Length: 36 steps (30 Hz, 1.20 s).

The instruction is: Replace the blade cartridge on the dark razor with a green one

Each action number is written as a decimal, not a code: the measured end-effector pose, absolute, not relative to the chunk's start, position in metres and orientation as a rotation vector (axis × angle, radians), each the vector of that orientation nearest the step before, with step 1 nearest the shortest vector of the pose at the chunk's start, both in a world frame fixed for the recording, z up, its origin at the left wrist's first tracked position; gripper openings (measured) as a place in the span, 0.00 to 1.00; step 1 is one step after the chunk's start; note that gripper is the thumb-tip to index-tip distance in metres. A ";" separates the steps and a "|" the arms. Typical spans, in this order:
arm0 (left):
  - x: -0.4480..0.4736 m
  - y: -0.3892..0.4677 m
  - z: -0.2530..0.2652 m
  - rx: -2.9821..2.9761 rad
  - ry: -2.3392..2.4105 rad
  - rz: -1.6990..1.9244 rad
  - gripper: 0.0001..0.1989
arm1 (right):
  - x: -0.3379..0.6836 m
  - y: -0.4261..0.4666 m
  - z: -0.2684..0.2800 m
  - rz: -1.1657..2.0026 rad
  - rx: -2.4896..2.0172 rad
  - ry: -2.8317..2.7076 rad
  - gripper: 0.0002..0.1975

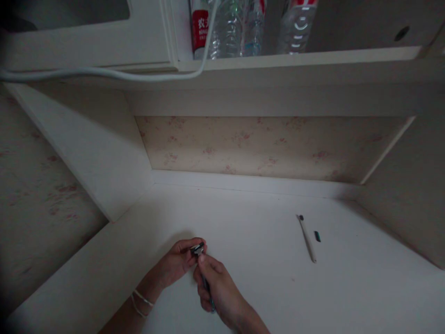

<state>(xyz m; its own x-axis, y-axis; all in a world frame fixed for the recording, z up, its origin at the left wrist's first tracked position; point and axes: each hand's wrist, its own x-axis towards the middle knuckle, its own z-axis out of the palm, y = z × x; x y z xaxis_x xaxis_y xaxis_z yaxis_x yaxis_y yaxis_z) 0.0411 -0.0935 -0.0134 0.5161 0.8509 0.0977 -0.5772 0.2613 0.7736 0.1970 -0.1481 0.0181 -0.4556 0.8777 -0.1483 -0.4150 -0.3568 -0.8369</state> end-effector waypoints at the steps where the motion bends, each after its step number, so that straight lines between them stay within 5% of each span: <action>1: 0.041 -0.093 -0.013 0.857 0.372 1.010 0.17 | 0.197 -0.148 0.018 1.897 -0.772 -0.968 0.20; 14: 0.044 -0.092 -0.007 0.887 0.378 1.020 0.18 | 0.195 -0.142 0.013 1.431 -0.969 -1.271 0.21; 36: 0.037 -0.092 -0.015 0.989 0.310 0.968 0.15 | 0.194 -0.149 0.017 1.750 -0.851 -1.065 0.21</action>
<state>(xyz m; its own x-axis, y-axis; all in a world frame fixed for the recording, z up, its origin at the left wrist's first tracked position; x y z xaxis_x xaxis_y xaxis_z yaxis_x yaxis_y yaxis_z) 0.0375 -0.0921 -0.0148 0.5641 0.8040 0.1880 -0.5459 0.1923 0.8155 0.1940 -0.1492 0.0166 -0.3677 0.9243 -0.1023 -0.3338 -0.2339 -0.9131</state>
